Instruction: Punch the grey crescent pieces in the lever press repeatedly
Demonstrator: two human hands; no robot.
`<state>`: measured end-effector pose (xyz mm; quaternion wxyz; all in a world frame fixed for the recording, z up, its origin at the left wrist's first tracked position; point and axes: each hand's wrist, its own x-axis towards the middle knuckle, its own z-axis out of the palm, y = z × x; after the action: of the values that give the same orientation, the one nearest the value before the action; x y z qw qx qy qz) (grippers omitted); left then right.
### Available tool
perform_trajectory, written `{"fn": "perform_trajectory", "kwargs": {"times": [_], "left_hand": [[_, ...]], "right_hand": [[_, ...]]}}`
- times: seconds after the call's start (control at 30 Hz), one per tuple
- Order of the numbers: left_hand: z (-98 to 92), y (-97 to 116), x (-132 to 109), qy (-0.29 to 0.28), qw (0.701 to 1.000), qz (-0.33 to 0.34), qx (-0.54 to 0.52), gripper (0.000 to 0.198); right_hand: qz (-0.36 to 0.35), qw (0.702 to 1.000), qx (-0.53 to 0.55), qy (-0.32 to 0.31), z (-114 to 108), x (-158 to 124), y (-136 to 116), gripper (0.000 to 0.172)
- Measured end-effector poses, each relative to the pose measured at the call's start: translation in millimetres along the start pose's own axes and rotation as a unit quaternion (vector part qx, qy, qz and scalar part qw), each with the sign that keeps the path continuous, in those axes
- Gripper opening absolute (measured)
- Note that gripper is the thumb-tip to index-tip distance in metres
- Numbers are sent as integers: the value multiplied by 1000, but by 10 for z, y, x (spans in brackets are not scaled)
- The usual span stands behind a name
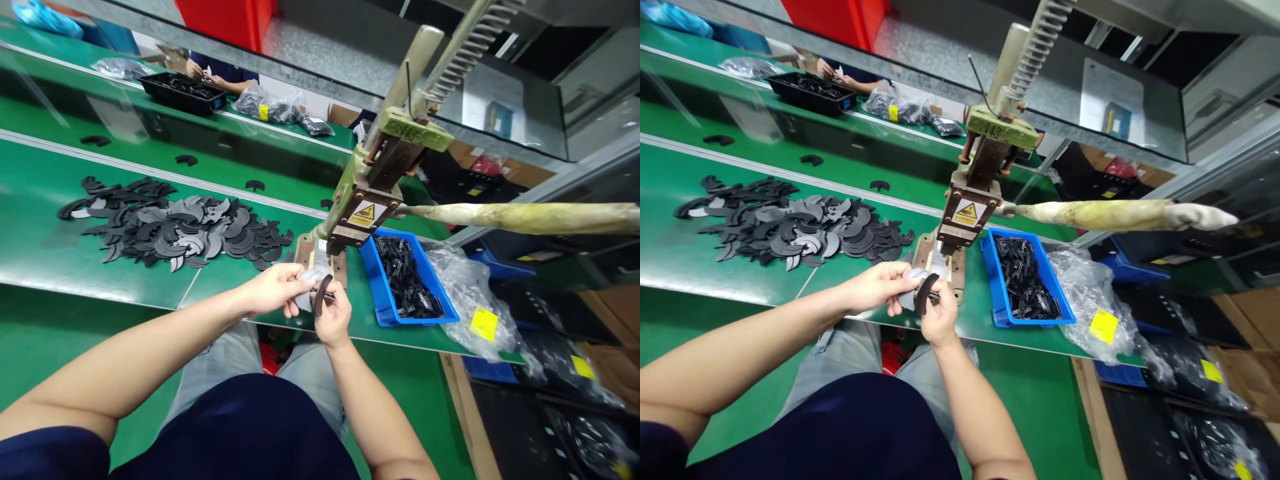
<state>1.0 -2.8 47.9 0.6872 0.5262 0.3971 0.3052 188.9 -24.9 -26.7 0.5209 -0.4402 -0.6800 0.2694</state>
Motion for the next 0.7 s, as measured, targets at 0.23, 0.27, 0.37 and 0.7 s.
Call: {"fn": "perform_trajectory", "kwargs": {"times": [0.23,0.27,0.37,0.7], "left_hand": [[-192,-50,102,20,995,-9,97,51],[-195,-54,89,52,989,21,135,47],[-145,-49,34,153,934,157,281,35],[-11,-194,172,89,965,131,209,45]], "right_hand": [[-109,980,-130,-104,-259,178,-35,17],[-125,974,-152,-116,-302,201,-36,17],[-163,955,-210,-133,-380,230,-25,16],[-247,920,-273,-134,-429,199,-18,14]]}}
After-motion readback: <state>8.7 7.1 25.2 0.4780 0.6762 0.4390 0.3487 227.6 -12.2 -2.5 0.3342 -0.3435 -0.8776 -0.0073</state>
